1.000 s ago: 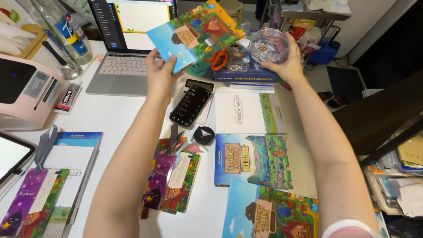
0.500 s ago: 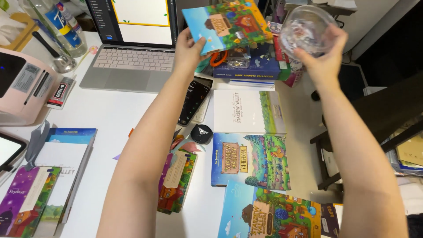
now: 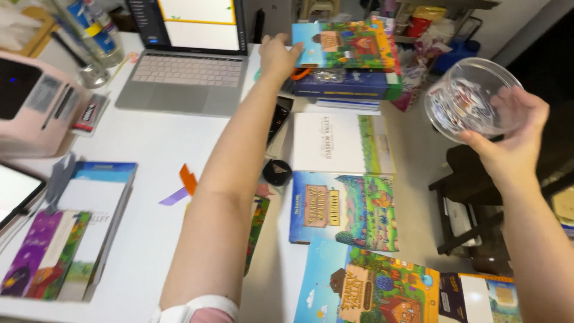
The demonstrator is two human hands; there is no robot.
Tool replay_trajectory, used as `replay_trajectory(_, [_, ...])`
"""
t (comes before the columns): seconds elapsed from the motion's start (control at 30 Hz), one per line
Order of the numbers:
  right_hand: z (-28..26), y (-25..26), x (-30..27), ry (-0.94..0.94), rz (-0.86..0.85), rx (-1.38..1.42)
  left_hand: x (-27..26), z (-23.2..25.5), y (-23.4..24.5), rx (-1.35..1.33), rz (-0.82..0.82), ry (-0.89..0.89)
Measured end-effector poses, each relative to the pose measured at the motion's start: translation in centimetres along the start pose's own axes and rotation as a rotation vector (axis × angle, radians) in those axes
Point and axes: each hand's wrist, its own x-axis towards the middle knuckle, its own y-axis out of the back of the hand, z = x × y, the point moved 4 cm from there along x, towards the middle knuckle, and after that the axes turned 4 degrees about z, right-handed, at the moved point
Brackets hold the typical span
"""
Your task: Sorting and organizing various stationery items including bookmarks, cards, and stickers on a desk.
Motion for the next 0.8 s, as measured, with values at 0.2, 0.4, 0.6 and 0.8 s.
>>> replay_trajectory(0.2, [2.8, -2.7, -2.4, -0.13, -0.233, 0.083, -7.2, 6.7, 8.2, -0.252, 0.238, -0.065])
replay_trajectory(0.4, [-6.8, -12.4, 0.2, -0.305, -0.488, 0.095, -25.2, 14.8, 25.2, -0.741, -0.387, -0.338])
replay_trajectory(0.6, [-23.3, -21.3, -1.7, 0.042, -0.684, 0.4, -37.7, 10.1, 38.8, -0.626, -0.22, -0.324])
replay_trajectory(0.8, [-31.0, -31.0, -6.6, 0.044, -0.929, 0.393, -44.9, 2.0, 46.4, -0.631, -0.137, -0.091])
